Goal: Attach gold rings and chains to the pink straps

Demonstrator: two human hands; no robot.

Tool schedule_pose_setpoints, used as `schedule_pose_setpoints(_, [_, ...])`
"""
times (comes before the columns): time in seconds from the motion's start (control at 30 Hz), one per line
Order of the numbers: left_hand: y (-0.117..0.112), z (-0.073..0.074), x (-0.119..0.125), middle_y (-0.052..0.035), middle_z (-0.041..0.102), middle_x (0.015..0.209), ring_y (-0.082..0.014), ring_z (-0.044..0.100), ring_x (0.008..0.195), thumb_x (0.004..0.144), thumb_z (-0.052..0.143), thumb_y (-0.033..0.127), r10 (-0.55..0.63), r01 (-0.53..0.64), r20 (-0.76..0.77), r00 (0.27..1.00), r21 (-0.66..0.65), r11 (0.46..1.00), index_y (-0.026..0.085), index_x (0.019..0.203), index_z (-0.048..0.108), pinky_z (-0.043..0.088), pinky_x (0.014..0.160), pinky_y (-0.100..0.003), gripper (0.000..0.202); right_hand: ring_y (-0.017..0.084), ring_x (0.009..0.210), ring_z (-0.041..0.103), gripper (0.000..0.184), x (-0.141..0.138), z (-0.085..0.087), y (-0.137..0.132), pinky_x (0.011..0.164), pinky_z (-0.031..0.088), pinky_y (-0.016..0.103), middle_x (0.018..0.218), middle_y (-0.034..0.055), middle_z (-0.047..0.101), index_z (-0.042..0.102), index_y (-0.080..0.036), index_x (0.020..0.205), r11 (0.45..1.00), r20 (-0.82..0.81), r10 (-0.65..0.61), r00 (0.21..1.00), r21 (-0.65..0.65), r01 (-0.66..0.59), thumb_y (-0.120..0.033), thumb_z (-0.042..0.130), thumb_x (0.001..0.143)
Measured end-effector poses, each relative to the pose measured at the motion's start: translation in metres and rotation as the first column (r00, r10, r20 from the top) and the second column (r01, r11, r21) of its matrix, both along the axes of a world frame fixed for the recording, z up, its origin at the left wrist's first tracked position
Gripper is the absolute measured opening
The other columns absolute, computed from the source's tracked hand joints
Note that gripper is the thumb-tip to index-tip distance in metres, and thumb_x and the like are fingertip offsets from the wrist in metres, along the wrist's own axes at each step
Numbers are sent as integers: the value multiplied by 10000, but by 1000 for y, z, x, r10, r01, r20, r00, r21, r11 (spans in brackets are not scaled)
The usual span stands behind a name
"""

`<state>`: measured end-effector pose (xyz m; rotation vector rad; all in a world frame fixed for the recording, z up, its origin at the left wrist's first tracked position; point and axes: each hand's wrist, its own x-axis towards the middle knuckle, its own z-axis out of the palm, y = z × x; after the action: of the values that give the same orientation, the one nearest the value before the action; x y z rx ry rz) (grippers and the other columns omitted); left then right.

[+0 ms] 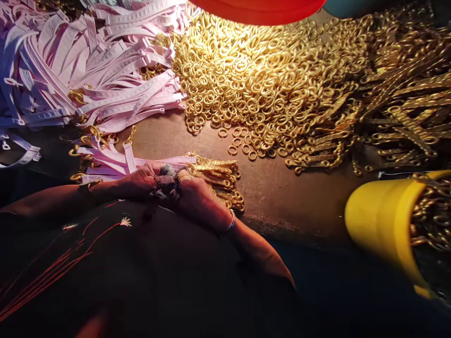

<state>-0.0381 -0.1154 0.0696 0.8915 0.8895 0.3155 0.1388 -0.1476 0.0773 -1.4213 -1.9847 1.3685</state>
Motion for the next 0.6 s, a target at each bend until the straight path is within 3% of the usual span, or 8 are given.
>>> schedule_pose_setpoints(0.1, [21,8,-8,-5,552,620,-83,483,572,798,658,478,-110,128,-87,990,254,959,116,673,571,394,529,-192,393,93,607,421,230,9,7,9,583,301,238,720,7,581,521,-155,843,992,87,54,995,106,-63,-372,571,904])
schedule_pose_setpoints(0.23, [55,33,-37,10,496,568,-82,425,532,838,590,507,-182,438,-468,864,523,731,138,690,584,329,518,-200,398,162,729,546,403,15,17,16,621,346,249,833,61,638,551,-148,1146,966,256,-60,965,260,-9,-501,513,954])
schedule_pose_setpoints(0.27, [60,39,-45,11,481,551,-90,417,519,842,575,536,-144,527,-607,781,520,672,144,691,585,316,523,-212,420,179,769,559,430,14,18,17,633,353,255,860,76,642,552,-154,1182,951,316,-87,945,307,-15,-520,487,965])
schedule_pose_setpoints(0.33, [64,44,-58,8,468,544,-121,430,521,845,537,600,-20,712,-858,513,413,568,156,711,594,313,558,-240,468,192,803,558,438,8,13,18,646,356,267,900,97,640,577,-169,1185,929,438,-102,893,364,-73,-529,423,990])
schedule_pose_setpoints(0.4, [61,37,-65,-13,513,616,-171,492,594,877,463,606,84,826,-962,259,266,497,167,773,618,339,618,-271,477,195,835,551,416,2,1,20,681,364,281,942,108,632,608,-181,1138,908,516,-90,852,394,-142,-507,383,1008])
schedule_pose_setpoints(0.43, [57,30,-68,-31,555,685,-198,533,652,911,405,570,86,859,-979,182,201,471,173,819,632,355,649,-288,466,202,877,548,398,0,-7,22,721,372,292,980,114,628,617,-187,1115,891,532,-93,842,422,-168,-493,386,1011])
schedule_pose_setpoints(0.53, [46,0,-73,-103,632,952,-295,592,923,944,333,393,57,925,-997,53,71,372,176,963,675,397,768,-365,405,230,1040,511,333,-2,-29,29,871,365,341,1122,127,601,622,-190,1069,835,510,-111,853,513,-198,-463,444,998])
schedule_pose_setpoints(0.6, [39,-18,-78,-136,625,1092,-337,569,1042,946,311,345,89,937,-996,31,60,345,161,1053,676,395,847,-428,423,230,1048,502,321,1,-40,34,899,360,347,1106,125,600,611,-173,1046,846,483,-102,870,503,-180,-461,484,983])
